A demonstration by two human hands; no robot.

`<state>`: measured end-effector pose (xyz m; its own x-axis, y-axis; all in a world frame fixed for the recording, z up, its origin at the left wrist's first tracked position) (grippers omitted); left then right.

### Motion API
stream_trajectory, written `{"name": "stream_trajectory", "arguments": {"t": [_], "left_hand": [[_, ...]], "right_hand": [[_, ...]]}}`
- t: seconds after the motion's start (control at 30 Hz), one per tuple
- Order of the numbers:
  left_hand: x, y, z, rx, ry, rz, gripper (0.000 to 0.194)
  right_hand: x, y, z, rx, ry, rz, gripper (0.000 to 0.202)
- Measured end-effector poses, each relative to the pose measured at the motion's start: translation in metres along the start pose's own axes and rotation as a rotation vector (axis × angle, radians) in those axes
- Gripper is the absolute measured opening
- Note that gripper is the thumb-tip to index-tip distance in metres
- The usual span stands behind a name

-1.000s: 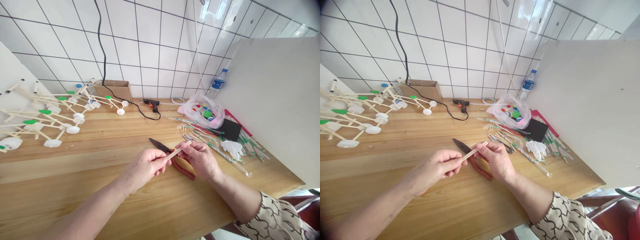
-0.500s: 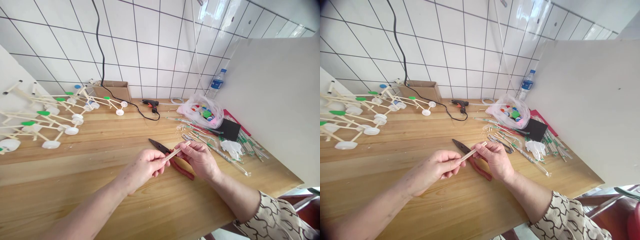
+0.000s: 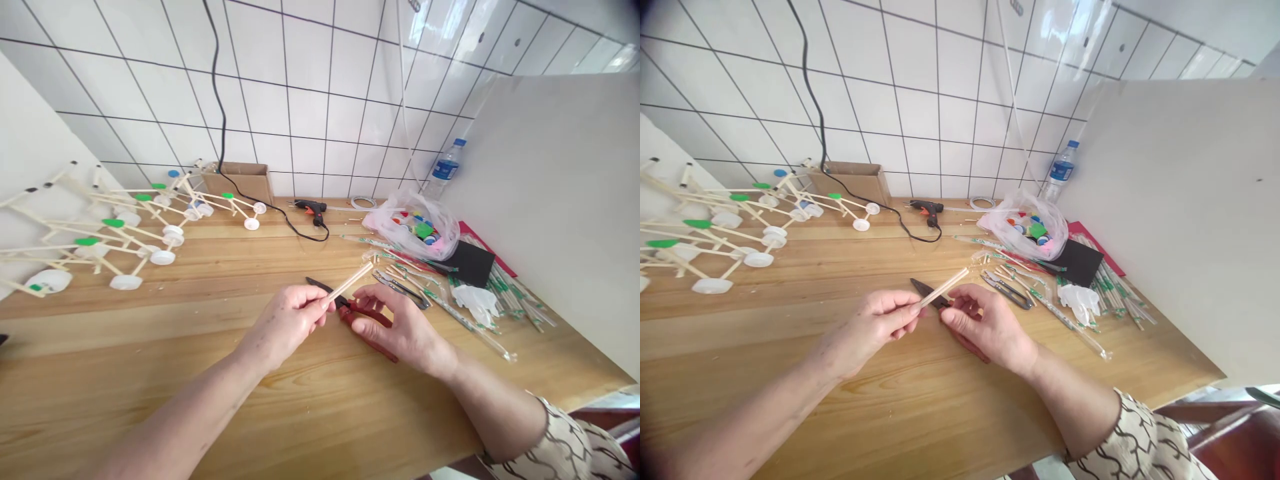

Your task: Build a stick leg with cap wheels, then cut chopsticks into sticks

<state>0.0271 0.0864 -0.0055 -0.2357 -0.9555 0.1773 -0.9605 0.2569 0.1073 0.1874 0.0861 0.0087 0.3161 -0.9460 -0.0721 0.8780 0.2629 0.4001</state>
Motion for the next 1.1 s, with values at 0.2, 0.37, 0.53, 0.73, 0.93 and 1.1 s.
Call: {"name": "stream_trajectory", "arguments": {"t": [0.2, 0.37, 0.53, 0.73, 0.93, 1.1], "left_hand": [[-0.007, 0.022, -0.003, 0.182, -0.028, -0.169, 0.019], [-0.012, 0.034, -0.004, 0.250, -0.049, -0.260, 0.018], [-0.016, 0.043, 0.000, 0.348, -0.052, -0.314, 0.014], [-0.019, 0.056, 0.001, 0.410, -0.072, -0.374, 0.012], [-0.024, 0.066, 0.006, 0.446, -0.058, -0.409, 0.011], [-0.026, 0.066, 0.011, 0.455, -0.026, -0.407, 0.013]], "right_hand": [[0.011, -0.009, 0.005, 0.999, 0.211, 0.061, 0.036], [0.013, -0.016, -0.007, 1.166, 0.180, 0.142, 0.010], [0.009, -0.011, -0.010, 1.071, 0.111, 0.171, 0.024], [0.003, 0.001, -0.016, 0.578, -0.140, 0.210, 0.030], [0.001, 0.001, -0.020, -0.103, -0.294, 0.288, 0.035], [0.003, -0.001, -0.016, -0.257, -0.235, 0.334, 0.026]]}}
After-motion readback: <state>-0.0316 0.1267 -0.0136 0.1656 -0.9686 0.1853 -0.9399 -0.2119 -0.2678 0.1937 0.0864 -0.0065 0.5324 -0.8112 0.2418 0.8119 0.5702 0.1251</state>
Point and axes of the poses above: each hand's wrist, its own x-axis away from the middle knuckle, its own y-axis out of the back of the hand, z = x × y, the point moved 5 cm from there along -x, towards the middle knuckle, and after that the axes turned 8 degrees about x, right-handed, at the moved point
